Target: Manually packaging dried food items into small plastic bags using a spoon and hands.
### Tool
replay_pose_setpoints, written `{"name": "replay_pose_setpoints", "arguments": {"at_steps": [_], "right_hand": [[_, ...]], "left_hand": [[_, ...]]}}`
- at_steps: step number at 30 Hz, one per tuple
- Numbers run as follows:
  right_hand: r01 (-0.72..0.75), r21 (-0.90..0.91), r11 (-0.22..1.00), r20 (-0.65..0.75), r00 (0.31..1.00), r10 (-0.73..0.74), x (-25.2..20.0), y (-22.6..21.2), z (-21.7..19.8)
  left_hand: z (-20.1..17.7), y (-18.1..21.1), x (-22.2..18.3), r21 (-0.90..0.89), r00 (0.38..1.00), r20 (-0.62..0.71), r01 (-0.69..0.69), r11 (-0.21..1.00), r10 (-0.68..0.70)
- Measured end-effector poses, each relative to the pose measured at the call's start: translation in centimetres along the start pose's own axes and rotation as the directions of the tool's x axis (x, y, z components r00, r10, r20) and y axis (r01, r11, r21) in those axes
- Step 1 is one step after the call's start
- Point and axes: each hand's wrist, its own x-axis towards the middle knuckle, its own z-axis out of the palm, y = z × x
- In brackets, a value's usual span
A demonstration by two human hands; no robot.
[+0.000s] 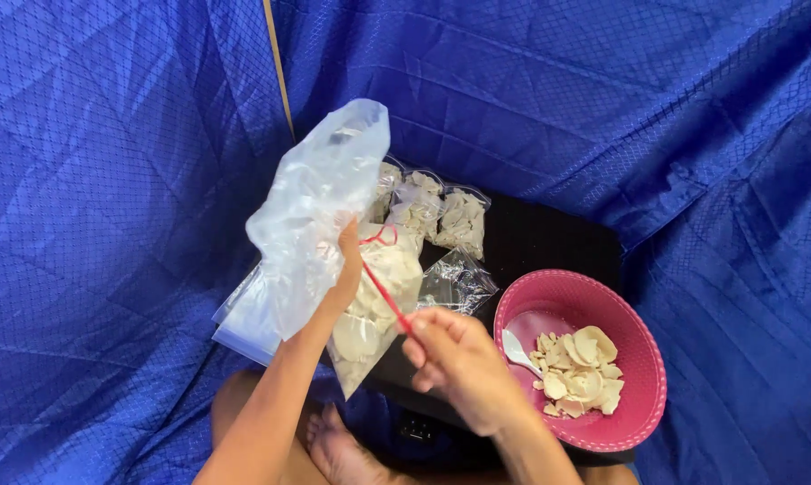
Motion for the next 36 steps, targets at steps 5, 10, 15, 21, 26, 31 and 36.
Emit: {"name": "replay_pose_setpoints", "arguments": {"at_steps": [5,10,15,21,26,31,36], "right_hand": [[-0.179,0.593,0.785,0.211,0.975,0.063,-1.0,9.5,1.5],[-0.407,0.82,0.401,0.481,0.871,-0.099,1.5,16.0,-0.2],[0.007,0.463,0.886,0.342,0.921,-0.186,7.4,13.0,-7.0],[0.305,-0.08,0.949,-0.016,0.952,-0.307,6.4,-1.5,-2.7],[0.475,-0.458,0.751,0.172,0.877,-0.449,1.5,-5.5,0.9],[0.424,-0.447,0.788,0.069,0.894,-0.442,-1.4,1.2,4.5],[-0.128,0.739,0.661,0.191,0.981,-0.023,2.7,13.4,1.6]], "left_hand": [[3.8,-3.1,-1.7,-0.696,0.868,0.252,0.47,0.543,-0.428],[-3.0,3.0,0.8,-0.92,0.898,0.3,0.361,0.15,-0.321],[-4.3,1.1,-1.0,-0.777,0.791,0.612,0.607,-0.166,0.026],[-3.7,-2.5,0.4,-0.7,0.842,0.533,0.491,0.518,-0.079],[-2.7,-2.0,0.7,-0.548,0.88,0.439,0.423,0.722,-0.182],[-0.2,-1.4,0.7,-0.536,0.878,0.284,0.479,0.695,-0.386],[0.2,-0.2,0.2,-0.825,0.883,0.379,0.458,0.331,-0.276]]}}
